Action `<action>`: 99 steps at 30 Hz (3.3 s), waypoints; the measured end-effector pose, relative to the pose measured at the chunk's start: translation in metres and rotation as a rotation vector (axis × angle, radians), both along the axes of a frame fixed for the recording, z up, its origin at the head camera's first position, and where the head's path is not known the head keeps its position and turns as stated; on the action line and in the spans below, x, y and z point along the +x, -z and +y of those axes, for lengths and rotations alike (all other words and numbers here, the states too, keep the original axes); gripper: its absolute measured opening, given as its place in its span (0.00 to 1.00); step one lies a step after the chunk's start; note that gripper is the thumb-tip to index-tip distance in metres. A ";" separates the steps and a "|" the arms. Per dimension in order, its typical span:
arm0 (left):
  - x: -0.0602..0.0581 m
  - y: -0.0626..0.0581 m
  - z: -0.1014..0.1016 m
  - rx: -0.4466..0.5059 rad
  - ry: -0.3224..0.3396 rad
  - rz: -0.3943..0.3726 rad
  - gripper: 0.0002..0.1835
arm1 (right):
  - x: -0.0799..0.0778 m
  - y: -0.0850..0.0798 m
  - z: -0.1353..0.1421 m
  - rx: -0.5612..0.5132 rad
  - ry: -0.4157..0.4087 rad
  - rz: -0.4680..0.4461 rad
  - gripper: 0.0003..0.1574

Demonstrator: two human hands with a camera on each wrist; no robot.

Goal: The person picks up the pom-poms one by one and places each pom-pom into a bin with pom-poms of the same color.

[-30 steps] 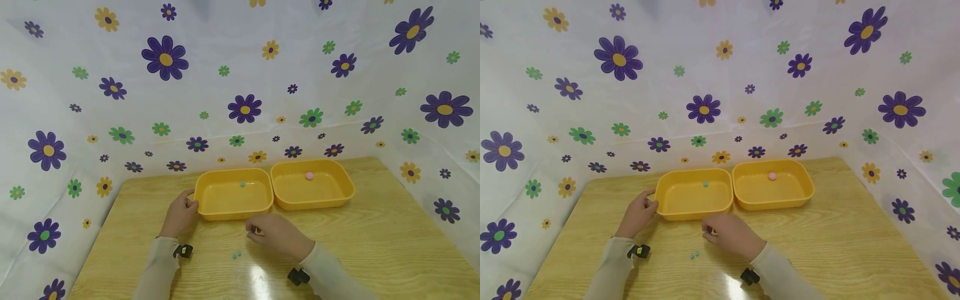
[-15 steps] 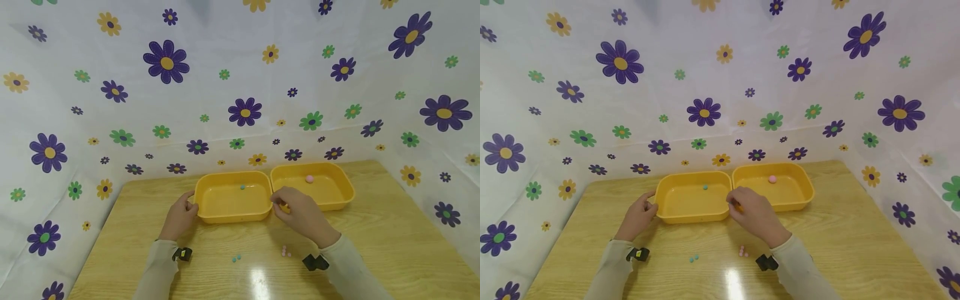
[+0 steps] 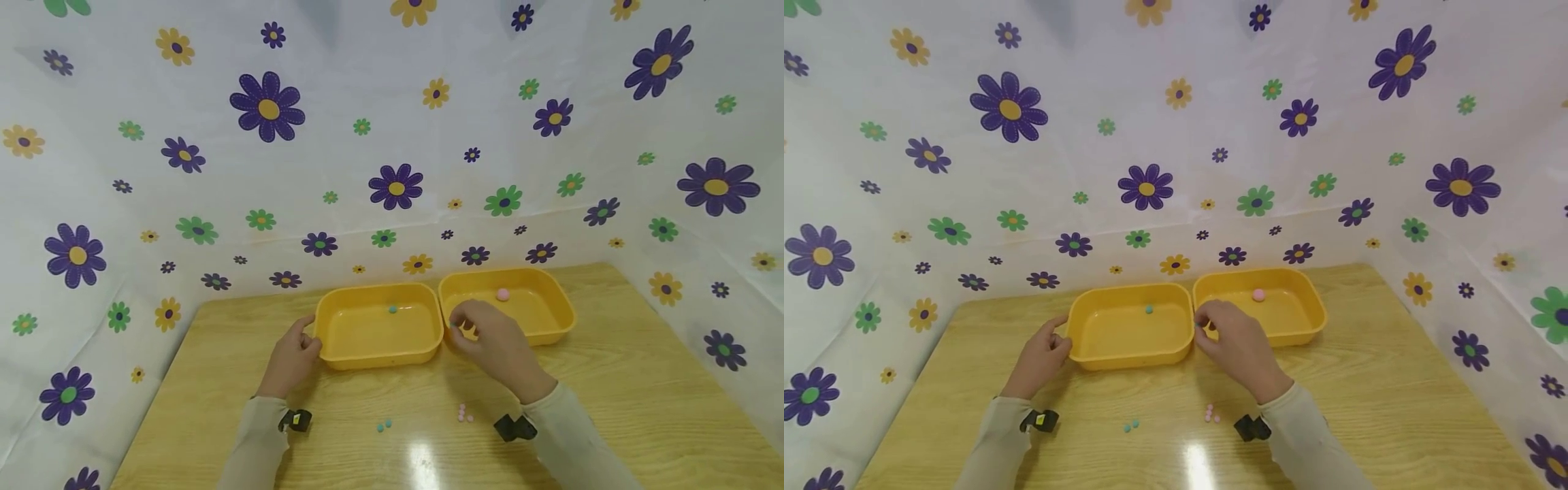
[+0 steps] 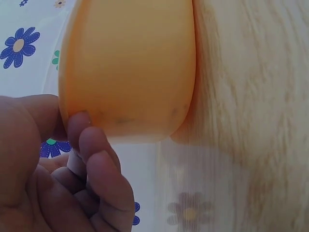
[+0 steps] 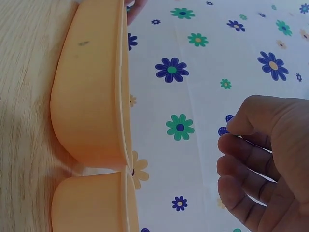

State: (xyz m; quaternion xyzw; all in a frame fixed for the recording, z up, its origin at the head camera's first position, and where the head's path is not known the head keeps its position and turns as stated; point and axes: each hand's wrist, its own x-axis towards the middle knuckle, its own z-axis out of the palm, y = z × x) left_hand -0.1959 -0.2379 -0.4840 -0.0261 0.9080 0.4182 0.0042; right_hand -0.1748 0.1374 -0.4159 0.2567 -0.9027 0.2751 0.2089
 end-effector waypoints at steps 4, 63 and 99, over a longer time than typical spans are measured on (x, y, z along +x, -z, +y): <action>0.002 0.000 0.001 -0.003 -0.002 -0.004 0.30 | 0.000 0.001 -0.001 0.011 0.004 0.018 0.06; 0.000 -0.001 0.001 0.069 0.023 -0.019 0.35 | -0.074 -0.026 -0.063 0.147 -0.092 -0.160 0.02; 0.002 0.001 0.000 0.096 0.016 -0.030 0.34 | -0.143 0.033 -0.154 0.942 -0.419 -0.385 0.12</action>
